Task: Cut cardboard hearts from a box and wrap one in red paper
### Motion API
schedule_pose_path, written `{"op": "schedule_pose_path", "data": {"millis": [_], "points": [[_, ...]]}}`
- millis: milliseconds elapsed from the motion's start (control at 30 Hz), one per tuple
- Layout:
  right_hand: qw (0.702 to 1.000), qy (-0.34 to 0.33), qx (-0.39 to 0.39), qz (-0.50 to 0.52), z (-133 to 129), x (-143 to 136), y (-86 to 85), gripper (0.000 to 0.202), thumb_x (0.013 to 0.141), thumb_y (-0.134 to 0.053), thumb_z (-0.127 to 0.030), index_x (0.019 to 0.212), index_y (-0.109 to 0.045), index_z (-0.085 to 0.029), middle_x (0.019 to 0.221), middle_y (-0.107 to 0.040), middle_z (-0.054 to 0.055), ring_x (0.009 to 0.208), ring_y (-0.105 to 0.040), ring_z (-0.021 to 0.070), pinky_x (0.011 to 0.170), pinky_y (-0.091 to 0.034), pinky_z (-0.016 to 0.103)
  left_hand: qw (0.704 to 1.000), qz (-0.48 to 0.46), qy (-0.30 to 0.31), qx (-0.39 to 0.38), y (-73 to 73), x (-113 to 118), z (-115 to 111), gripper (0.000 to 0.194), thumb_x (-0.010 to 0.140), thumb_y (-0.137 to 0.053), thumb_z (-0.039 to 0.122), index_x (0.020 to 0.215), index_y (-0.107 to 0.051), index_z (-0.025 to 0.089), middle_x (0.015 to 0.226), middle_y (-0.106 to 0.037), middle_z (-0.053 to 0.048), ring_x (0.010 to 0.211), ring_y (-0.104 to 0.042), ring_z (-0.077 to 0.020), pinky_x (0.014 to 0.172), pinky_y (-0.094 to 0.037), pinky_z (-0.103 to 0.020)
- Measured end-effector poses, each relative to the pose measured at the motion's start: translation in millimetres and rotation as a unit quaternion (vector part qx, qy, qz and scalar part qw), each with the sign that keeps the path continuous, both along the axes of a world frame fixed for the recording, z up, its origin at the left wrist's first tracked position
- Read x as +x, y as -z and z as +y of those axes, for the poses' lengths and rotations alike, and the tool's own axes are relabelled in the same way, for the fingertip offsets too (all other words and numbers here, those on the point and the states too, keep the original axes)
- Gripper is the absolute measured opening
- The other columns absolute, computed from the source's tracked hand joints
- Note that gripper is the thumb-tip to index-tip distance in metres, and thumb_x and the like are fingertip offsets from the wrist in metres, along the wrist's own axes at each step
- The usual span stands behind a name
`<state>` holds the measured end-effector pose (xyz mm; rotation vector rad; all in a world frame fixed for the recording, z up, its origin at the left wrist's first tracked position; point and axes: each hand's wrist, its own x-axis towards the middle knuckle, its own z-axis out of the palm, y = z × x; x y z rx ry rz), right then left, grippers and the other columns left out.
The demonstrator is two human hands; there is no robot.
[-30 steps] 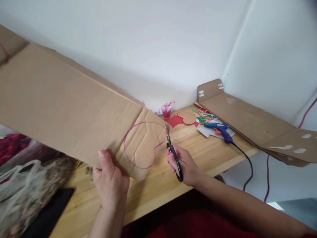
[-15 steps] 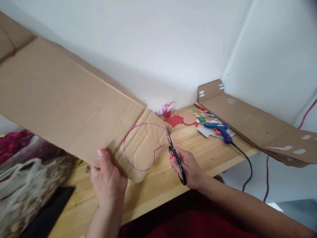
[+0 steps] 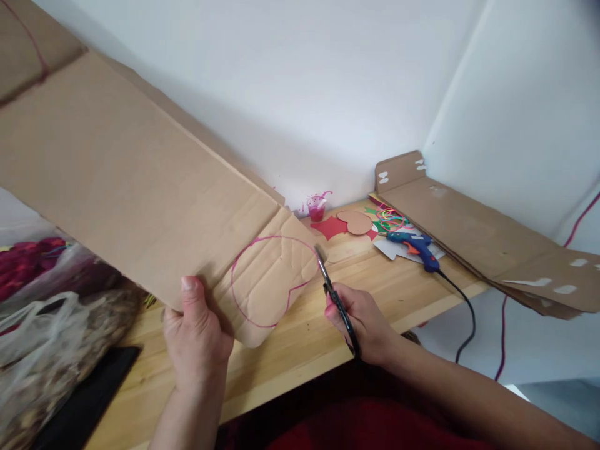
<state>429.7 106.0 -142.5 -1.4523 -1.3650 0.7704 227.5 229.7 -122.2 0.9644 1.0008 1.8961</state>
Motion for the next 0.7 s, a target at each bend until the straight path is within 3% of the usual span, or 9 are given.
{"op": "schedule_pose_path", "data": {"millis": [467, 700], "points": [[0.999, -0.016, 0.0, -0.047, -11.3, 4.4, 4.9, 0.046, 0.093, -0.054, -0.061, 0.072, -0.045, -0.022, 0.067, -0.046, -0.003, 0.062, -0.038, 0.0131, 0.057, -0.032, 0.026, 1.0, 0.008, 0.013, 0.004, -9.6, -7.4, 2.4, 0.037, 0.087, -0.077, 0.046, 0.116, -0.075, 0.024, 0.123, -0.076, -0.003, 0.128, -0.064, -0.0203, 0.119, -0.043, -0.034], [0.999, -0.016, -0.003, -0.046, -15.4, 3.3, 0.5, 0.049, 0.094, -0.053, -0.066, 0.074, -0.048, -0.021, 0.068, -0.049, -0.002, 0.062, -0.042, 0.0135, 0.059, -0.034, 0.027, 0.999, 0.033, 0.026, -0.009, -10.1, -8.0, 1.2, 0.027, 0.09, -0.074, 0.046, 0.114, -0.075, 0.034, 0.128, -0.074, 0.002, 0.132, -0.062, -0.0185, 0.118, -0.044, -0.031]]}}
